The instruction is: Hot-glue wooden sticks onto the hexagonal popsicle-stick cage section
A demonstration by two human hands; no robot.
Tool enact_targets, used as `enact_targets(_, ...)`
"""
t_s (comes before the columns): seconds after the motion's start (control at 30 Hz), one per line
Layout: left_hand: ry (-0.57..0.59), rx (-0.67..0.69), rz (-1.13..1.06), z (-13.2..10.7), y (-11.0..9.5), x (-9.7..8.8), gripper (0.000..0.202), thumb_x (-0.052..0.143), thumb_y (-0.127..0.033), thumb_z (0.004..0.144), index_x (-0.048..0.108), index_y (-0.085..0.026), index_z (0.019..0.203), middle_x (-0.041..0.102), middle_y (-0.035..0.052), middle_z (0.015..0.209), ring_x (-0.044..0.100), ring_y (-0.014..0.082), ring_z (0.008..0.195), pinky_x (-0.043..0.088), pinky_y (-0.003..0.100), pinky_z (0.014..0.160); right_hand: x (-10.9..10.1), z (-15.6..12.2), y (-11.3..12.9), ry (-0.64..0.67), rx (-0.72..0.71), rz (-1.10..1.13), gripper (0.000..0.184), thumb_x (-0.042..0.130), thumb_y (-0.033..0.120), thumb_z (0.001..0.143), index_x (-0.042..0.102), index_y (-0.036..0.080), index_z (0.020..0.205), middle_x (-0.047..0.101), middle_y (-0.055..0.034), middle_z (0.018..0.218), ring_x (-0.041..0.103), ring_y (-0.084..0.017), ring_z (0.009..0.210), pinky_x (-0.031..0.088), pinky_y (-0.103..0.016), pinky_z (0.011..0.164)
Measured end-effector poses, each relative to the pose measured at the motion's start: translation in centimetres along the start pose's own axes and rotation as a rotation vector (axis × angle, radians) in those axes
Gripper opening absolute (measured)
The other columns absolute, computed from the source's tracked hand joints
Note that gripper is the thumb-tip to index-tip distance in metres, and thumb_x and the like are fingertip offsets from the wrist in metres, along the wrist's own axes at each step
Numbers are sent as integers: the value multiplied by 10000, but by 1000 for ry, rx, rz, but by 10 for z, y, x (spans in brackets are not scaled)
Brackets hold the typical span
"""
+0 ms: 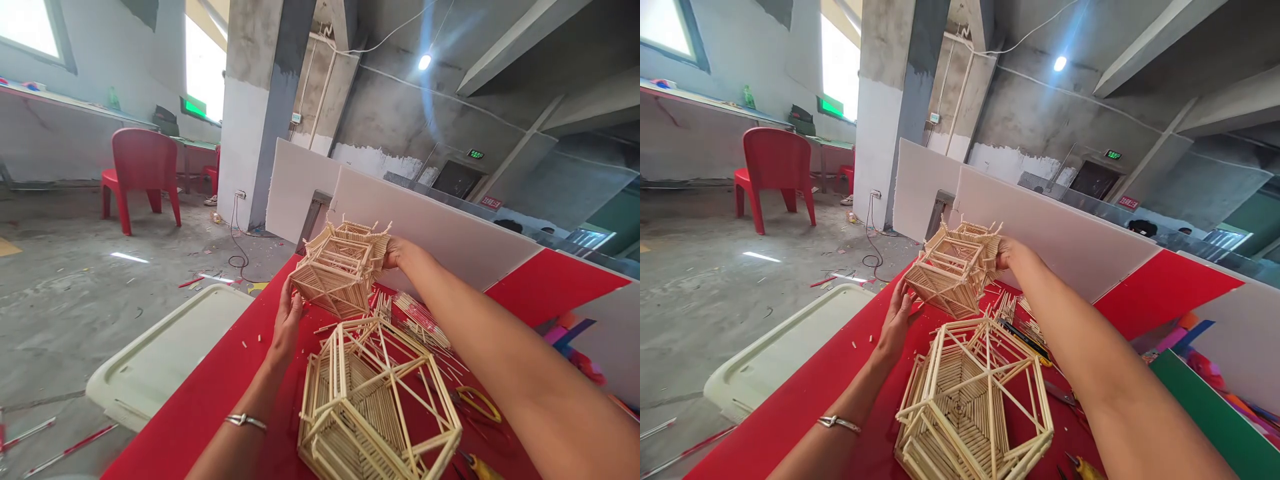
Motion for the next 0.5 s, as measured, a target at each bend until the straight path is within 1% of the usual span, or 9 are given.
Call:
enact_targets(0.07, 2, 2, -4, 0, 0, 0, 679, 566, -593, 908, 347, -404, 1523, 241, 25, 1666, 394, 278, 1439, 467, 389, 1054, 0, 1, -1, 7, 9, 11, 178, 657, 356, 801, 692, 191, 860, 700, -67, 663, 657, -244, 621, 555, -412, 642)
enact_targets(0.2, -4, 3, -24, 1, -1, 1, 667, 601, -600, 883, 401, -411, 1490, 298, 21, 1645, 404, 283, 1434, 472, 390, 1050, 0, 2, -4, 26, 26, 30, 176, 654, 345, 801, 696, 183, 855, 696, -70, 646, 657, -245, 610, 556, -399, 622)
enact_targets(0.33, -28, -6, -5, 3, 1, 2, 641, 600, -620, 872, 435, -406, 1453, 332, 22, 1627, 397, 283, 1437, 469, 404, 1048, 0, 5, -10, 45, 36, 44, 164, 664, 338, 794, 699, 183, 837, 679, -63, 602, 638, -235, 569, 548, -379, 588)
enact_targets(0.4, -47, -21, 11, 4, 5, 1, 596, 576, -635, 880, 458, -396, 1413, 367, 27, 1606, 406, 276, 1429, 470, 415, 1042, -1, 7, -14, 53, 37, 51, 164, 675, 342, 791, 699, 183, 824, 664, -54, 574, 620, -223, 542, 537, -361, 564)
enact_targets(0.5, -87, -61, -15, 7, 11, -2, 551, 575, -658, 869, 479, -348, 1314, 449, 56, 1540, 464, 263, 1384, 498, 406, 1005, -5, 10, -22, 70, 26, 66, 197, 718, 374, 774, 694, 179, 791, 643, -41, 551, 585, -192, 507, 511, -323, 532)
Point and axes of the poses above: each hand's wrist, its own z-axis towards the middle knuckle, its own x-axis out of the palm, y = z × x, the point moved 2 cm from there along z, towards the middle knuckle
